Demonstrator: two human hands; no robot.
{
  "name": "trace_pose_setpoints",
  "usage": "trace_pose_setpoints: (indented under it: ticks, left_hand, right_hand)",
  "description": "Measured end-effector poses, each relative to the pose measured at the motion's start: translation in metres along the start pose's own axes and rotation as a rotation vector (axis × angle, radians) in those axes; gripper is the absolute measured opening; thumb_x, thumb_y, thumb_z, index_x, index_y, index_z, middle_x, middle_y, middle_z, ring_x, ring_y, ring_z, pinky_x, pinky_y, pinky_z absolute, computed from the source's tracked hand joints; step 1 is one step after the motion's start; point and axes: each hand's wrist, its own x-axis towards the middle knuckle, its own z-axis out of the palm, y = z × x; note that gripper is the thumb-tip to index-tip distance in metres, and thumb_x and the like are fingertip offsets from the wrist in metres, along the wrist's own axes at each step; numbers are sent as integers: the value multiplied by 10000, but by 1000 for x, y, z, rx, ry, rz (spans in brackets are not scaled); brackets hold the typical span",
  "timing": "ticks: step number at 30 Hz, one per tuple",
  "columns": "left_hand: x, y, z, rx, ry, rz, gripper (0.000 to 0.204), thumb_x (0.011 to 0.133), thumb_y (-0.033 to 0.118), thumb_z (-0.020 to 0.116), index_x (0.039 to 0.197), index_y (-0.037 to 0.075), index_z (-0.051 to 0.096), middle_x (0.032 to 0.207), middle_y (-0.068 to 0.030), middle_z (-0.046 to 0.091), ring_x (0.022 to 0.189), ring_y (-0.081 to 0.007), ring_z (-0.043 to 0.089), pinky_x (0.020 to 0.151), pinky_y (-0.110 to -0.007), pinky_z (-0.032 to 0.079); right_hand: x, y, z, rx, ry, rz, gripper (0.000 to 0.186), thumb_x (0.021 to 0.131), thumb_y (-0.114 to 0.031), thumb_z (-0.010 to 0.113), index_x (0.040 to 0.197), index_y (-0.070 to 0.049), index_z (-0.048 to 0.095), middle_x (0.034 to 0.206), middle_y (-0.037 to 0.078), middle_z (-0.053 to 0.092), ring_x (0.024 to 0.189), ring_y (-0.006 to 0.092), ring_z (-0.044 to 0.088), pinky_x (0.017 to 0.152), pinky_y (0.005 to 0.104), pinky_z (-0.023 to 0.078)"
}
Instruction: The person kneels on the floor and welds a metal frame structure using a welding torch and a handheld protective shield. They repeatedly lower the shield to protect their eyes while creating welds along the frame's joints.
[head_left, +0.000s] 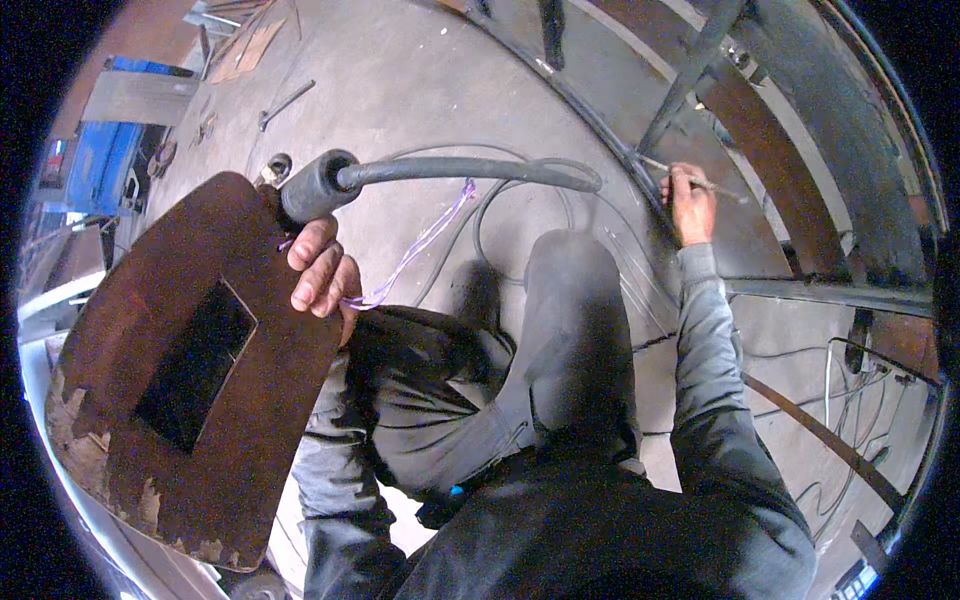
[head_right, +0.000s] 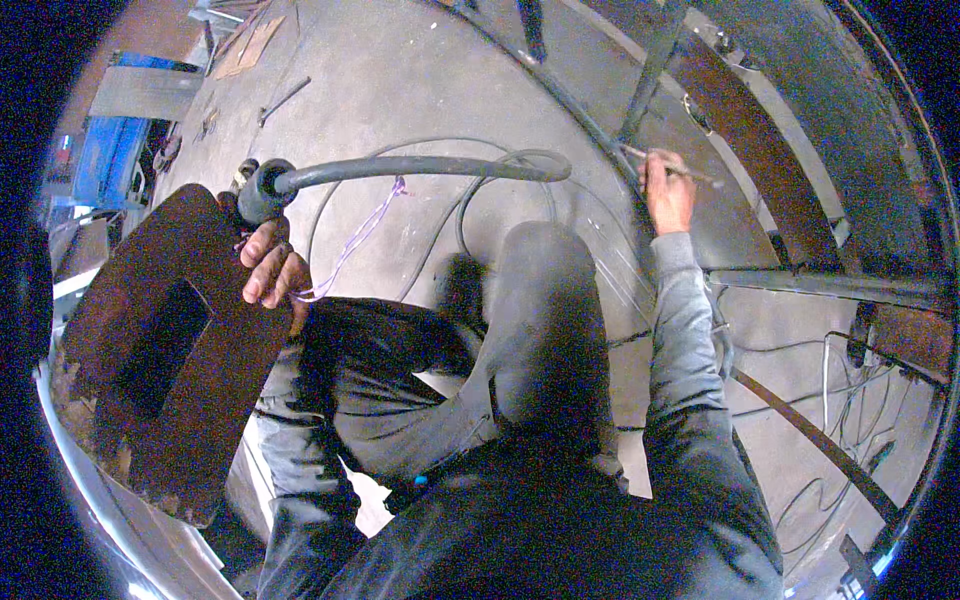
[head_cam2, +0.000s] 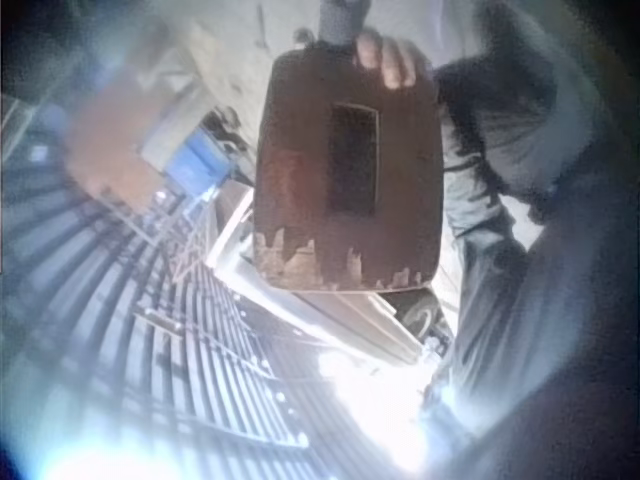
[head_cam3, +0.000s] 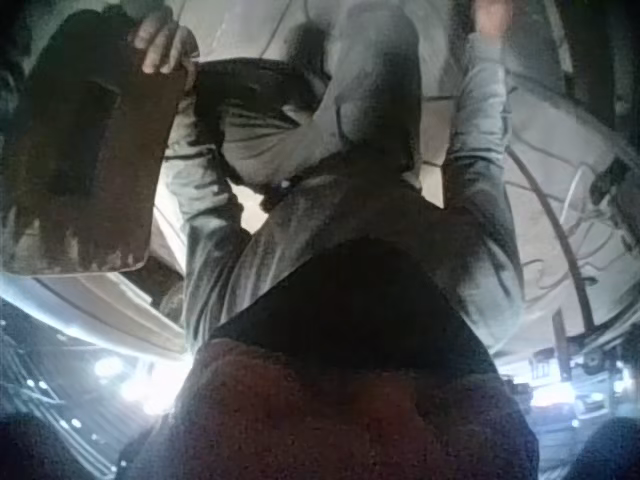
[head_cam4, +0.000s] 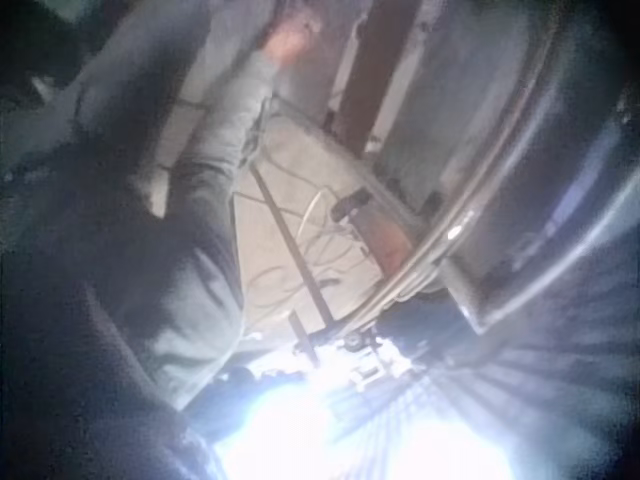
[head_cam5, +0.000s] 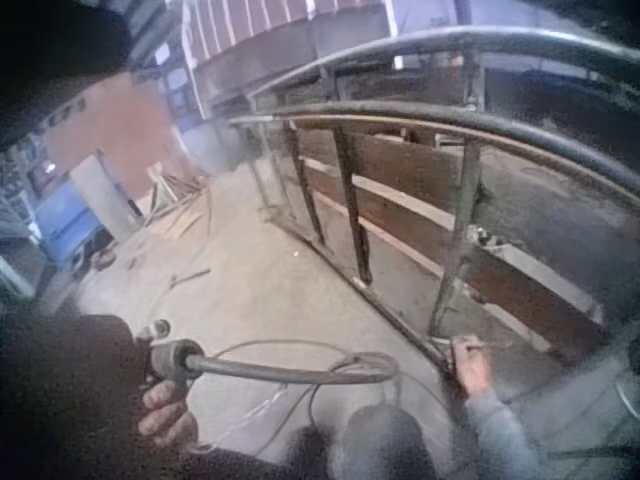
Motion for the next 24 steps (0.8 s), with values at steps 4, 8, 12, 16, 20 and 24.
trace_pose_setpoints:
  ticks: [4, 8, 12, 16, 20, 24]
  left_hand:
    - [4, -15, 0, -3, -28, 68, 345, 1055, 195, 475, 1240, -96, 483, 922, -169, 567, 626, -212, 658, 501, -304, 565]
    - [11, -8, -6, -32, -58, 5, 306, 1056, 196, 473, 1194, -76, 501, 919, -172, 592, 677, -239, 665, 527, -373, 562]
    - [-9, 17, -18, -72, -90, -181, 200, 1067, 212, 458, 1140, 40, 526, 922, -191, 710, 892, -364, 701, 625, -643, 556]
    - [3, 10, -18, -113, -37, -174, 178, 1059, 201, 466, 1119, 52, 541, 882, -185, 727, 874, -384, 698, 629, -652, 564]
    - [-6, 9, -4, -68, 36, -124, 175, 1053, 187, 469, 1081, 35, 550, 869, -197, 717, 797, -362, 686, 641, -571, 582]
    - [10, 0, 8, -76, 99, -70, 167, 1043, 178, 476, 1053, 27, 546, 905, -215, 711, 751, -349, 680, 607, -536, 582]
  right_hand:
    - [15, -43, -14, -180, 32, -271, 268, 1022, -258, 577, 1088, -15, 668, 840, 69, 702, 718, 122, 633, 656, 279, 502]
    - [30, 7, -12, -525, 52, -344, 305, 1021, -314, 543, 1074, -43, 672, 873, 143, 720, 813, 289, 682, 767, 401, 527]
    - [2, -41, 5, -287, 11, -194, 308, 1010, -310, 546, 1049, -33, 675, 895, 194, 716, 846, 378, 687, 784, 454, 531]
    - [29, 4, -4, -598, 83, -400, 346, 1020, -352, 526, 1086, -48, 678, 847, 106, 718, 768, 185, 671, 742, 348, 527]
    - [7, -46, 6, -319, 31, -213, 344, 1013, -362, 538, 1070, -50, 670, 837, 102, 717, 738, 189, 668, 699, 355, 529]
    - [25, -14, 11, -413, 20, -430, 322, 1016, -337, 537, 1084, -54, 672, 801, 105, 715, 755, 206, 683, 726, 363, 529]
